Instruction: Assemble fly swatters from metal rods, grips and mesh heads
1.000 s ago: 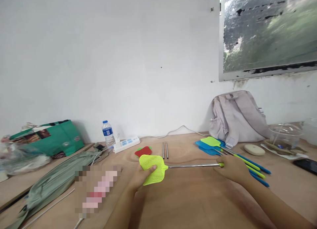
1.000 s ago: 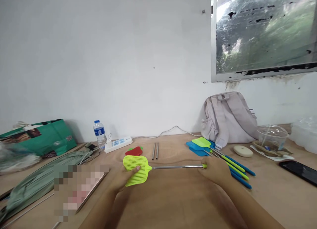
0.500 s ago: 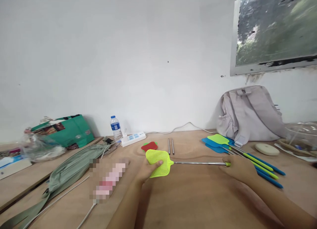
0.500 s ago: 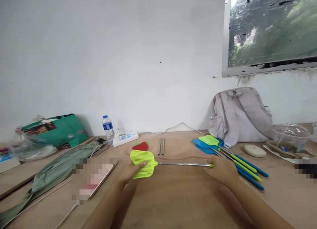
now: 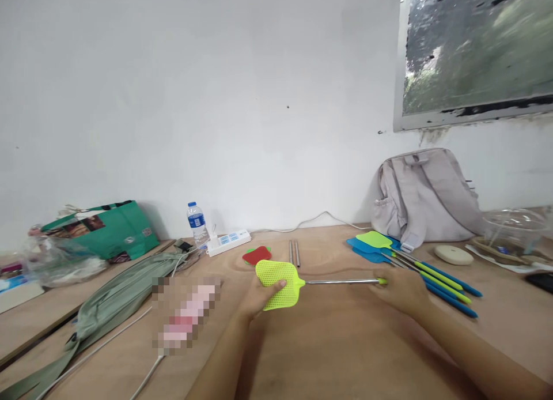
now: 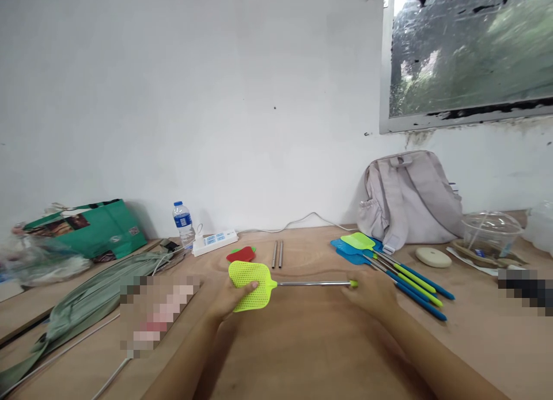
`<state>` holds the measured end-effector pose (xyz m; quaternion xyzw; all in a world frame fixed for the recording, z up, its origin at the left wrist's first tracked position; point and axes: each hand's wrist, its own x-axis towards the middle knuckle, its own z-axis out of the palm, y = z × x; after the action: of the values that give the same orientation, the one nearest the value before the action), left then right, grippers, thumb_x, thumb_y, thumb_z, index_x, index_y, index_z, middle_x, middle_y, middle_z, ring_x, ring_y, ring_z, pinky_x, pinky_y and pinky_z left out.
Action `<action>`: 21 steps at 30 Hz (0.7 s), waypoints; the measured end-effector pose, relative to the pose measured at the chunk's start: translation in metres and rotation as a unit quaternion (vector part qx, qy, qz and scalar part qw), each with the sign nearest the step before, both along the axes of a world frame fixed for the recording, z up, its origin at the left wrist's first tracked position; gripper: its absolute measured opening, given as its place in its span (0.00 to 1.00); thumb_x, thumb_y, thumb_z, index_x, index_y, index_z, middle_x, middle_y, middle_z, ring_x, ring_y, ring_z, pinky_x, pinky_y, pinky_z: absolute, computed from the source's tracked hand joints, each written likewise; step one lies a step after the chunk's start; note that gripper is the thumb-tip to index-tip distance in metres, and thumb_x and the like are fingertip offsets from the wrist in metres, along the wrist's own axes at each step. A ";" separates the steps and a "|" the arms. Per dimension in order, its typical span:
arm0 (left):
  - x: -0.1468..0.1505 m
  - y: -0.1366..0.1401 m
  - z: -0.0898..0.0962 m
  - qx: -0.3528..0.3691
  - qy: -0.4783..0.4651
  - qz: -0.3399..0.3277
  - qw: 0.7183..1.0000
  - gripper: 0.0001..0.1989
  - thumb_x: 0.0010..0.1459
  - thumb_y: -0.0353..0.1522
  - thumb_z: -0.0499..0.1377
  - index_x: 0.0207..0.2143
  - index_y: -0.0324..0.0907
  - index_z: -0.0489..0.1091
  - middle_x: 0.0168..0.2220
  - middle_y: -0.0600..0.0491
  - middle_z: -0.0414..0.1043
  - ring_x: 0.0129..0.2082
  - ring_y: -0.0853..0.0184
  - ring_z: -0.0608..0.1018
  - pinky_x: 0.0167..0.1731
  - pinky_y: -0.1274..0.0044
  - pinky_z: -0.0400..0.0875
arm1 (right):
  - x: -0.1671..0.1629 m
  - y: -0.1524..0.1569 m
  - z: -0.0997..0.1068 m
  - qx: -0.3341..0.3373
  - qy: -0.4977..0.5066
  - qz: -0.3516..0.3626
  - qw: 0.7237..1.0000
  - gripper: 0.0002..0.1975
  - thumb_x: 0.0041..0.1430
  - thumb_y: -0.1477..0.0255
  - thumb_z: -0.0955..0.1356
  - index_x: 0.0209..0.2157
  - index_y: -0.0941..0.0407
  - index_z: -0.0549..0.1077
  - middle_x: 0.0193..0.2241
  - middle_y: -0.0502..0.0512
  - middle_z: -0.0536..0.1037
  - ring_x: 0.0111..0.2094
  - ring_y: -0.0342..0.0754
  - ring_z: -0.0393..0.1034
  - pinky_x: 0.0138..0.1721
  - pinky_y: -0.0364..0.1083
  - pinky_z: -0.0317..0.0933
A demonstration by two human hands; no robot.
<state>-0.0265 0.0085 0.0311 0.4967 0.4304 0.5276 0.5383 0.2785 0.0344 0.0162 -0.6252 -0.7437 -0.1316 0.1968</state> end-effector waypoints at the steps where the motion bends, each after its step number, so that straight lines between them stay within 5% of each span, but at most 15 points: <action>1: 0.006 -0.001 -0.001 -0.001 0.004 -0.011 1.000 0.23 0.35 0.35 0.68 0.37 0.37 0.69 0.39 0.44 0.74 0.38 0.55 0.76 0.38 0.65 0.70 | -0.006 -0.002 0.000 -0.003 0.004 0.015 1.000 0.10 0.45 0.65 0.63 0.16 0.54 0.69 0.19 0.51 0.73 0.24 0.46 0.65 0.22 0.42 0.39; 6: 0.030 -0.005 -0.002 0.008 0.037 -0.032 0.999 0.21 0.38 0.35 0.67 0.36 0.37 0.69 0.38 0.45 0.75 0.37 0.57 0.76 0.37 0.67 0.72 | -0.028 -0.010 -0.001 -0.020 0.029 0.036 0.999 0.09 0.44 0.68 0.63 0.16 0.54 0.69 0.19 0.50 0.73 0.23 0.44 0.64 0.22 0.42 0.38; 21: 0.036 -0.005 -0.009 0.029 0.068 -0.014 0.997 0.20 0.37 0.37 0.67 0.34 0.37 0.71 0.35 0.47 0.75 0.34 0.58 0.76 0.34 0.69 0.72 | -0.032 -0.018 -0.001 -0.074 0.035 0.009 0.997 0.08 0.44 0.68 0.63 0.20 0.53 0.72 0.23 0.52 0.75 0.26 0.47 0.66 0.22 0.42 0.40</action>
<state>0.0093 0.0034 0.0222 0.5529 0.4439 0.4972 0.5000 0.2466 0.0167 0.0152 -0.6352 -0.7499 -0.0523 0.1774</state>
